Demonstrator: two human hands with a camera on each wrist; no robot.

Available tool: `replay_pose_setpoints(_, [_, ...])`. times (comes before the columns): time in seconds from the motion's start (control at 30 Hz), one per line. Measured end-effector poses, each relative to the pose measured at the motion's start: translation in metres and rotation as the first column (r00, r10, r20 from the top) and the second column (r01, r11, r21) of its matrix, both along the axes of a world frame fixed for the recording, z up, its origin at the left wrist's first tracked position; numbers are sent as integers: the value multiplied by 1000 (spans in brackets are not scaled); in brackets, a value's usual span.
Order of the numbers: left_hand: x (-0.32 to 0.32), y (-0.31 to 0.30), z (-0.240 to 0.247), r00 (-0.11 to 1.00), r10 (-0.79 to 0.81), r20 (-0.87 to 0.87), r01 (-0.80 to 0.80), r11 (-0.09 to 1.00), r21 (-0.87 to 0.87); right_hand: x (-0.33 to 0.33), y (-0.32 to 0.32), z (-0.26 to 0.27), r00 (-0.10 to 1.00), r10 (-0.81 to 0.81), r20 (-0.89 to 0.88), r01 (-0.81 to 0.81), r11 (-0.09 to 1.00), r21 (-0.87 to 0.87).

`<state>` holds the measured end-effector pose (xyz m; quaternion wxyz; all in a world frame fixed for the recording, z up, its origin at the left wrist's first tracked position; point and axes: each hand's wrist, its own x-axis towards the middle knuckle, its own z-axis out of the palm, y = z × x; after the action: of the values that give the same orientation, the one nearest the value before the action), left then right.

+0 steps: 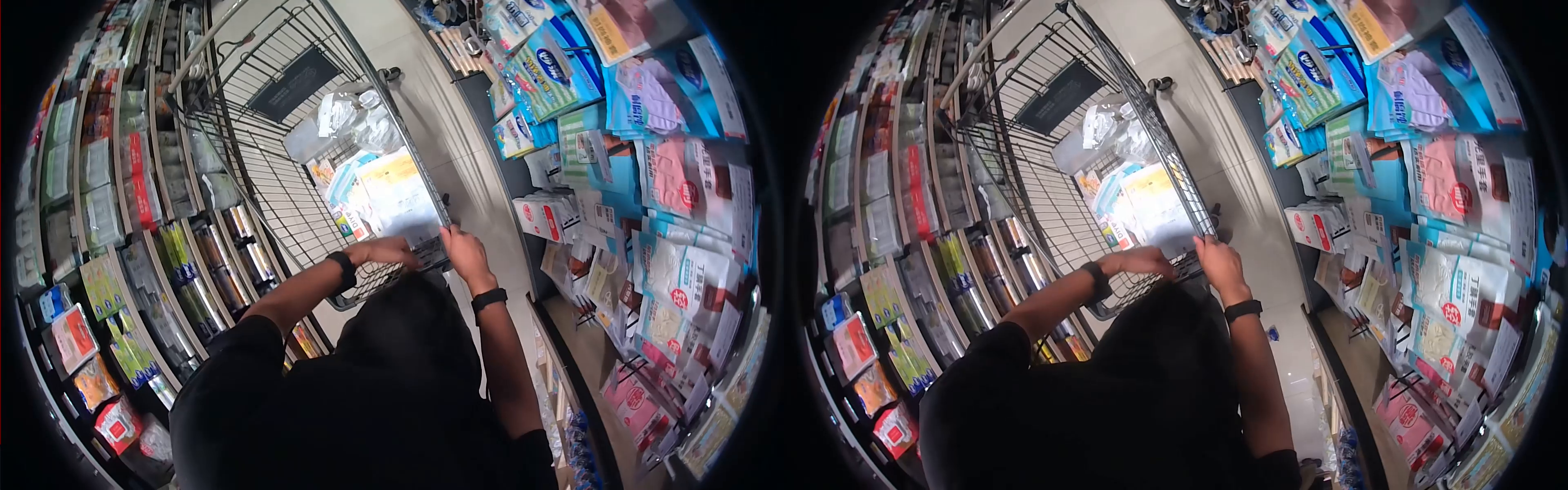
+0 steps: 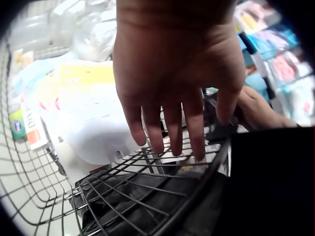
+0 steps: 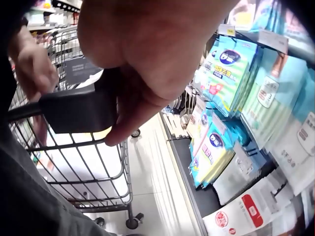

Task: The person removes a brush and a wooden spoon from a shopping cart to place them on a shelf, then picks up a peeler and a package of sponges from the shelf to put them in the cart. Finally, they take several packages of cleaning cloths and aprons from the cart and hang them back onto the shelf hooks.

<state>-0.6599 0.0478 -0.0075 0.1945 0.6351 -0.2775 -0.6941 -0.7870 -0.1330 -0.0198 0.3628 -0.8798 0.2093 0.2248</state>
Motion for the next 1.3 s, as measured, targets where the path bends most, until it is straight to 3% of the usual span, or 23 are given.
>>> replay_pose_setpoints(0.07, [0,29,-86,938,346,27,-347,938,9,-3,2,-4,999,29,22,-29,999,-16])
replay_pose_setpoints(0.1, [8,37,-105,853,470,227,-444,882,-156,-4,2,-5,998,43,49,-41,999,-35])
replay_pose_setpoints(0.13, [25,40,-119,822,473,318,-480,875,-62,-5,1,-5,998,42,40,-41,998,-43])
replay_pose_setpoints(0.17, [19,60,-174,472,594,652,-567,770,-291,-6,1,-5,999,29,38,-27,999,-44])
replay_pose_setpoints(0.2, [40,66,-185,532,608,589,-671,727,-144,-6,1,-6,999,16,33,-14,999,-44])
replay_pose_setpoints(0.23, [50,60,-172,498,505,705,-699,715,-19,-3,-2,3,1000,4,8,-4,1000,-21])
replay_pose_setpoints(0.27, [52,51,-160,437,616,655,-854,513,88,-2,-4,6,1000,4,-10,-5,1000,-25])
replay_pose_setpoints(0.33, [55,65,-224,395,819,415,-918,340,203,-2,-8,9,1000,-9,-12,9,1000,10])
replay_pose_setpoints(0.47, [44,51,-234,330,910,250,-939,289,185,-6,-13,10,999,-40,-30,42,997,67])
replay_pose_setpoints(0.53, [37,54,-233,223,970,96,-964,205,167,-9,-15,10,998,-46,-49,52,991,121])
replay_pose_setpoints(0.57, [35,40,-208,99,993,-63,-969,111,220,-13,-15,7,997,-47,-57,53,992,118])
replay_pose_setpoints(0.67, [31,28,-183,100,970,-221,-993,111,38,-17,-10,2,998,-49,-38,51,997,55])
replay_pose_setpoints(0.73, [35,29,-172,109,983,-148,-993,102,-53,-16,-10,6,994,-38,-101,41,999,27])
replay_pose_setpoints(0.83, [44,31,-103,239,963,121,-948,259,-187,-14,-17,18,991,24,-129,-28,999,-27])
replay_pose_setpoints(0.87, [44,42,-89,237,971,35,-928,237,-287,-17,-18,20,993,-4,-122,0,999,-35])
replay_pose_setpoints(0.97, [47,63,-9,312,917,249,-780,397,-483,-30,-23,10,996,-65,-67,63,997,-34])
replay_pose_setpoints(1.03, [40,62,49,289,888,358,-720,448,-530,-50,-39,-8,988,-151,-6,148,956,253])
replay_pose_setpoints(1.07, [37,66,67,322,804,500,-617,579,-533,-61,-48,-4,986,-168,10,161,956,245])
replay_pose_setpoints(1.13, [13,42,126,386,771,507,-375,633,-677,-92,-68,6,858,-477,-193,494,660,566])
replay_pose_setpoints(1.17, [1,29,148,464,729,503,-160,627,-762,-110,-81,7,835,-498,-232,517,568,641])
replay_pose_setpoints(1.2, [-15,9,171,532,675,511,62,571,-818,-129,-86,23,826,-521,-216,524,565,637])
replay_pose_setpoints(1.27, [-66,-40,221,601,548,581,394,429,-813,-173,-97,81,685,-725,72,222,301,928])
replay_pose_setpoints(1.3, [-99,-62,239,615,509,602,465,382,-799,-190,-108,97,719,-650,-247,156,-196,968])
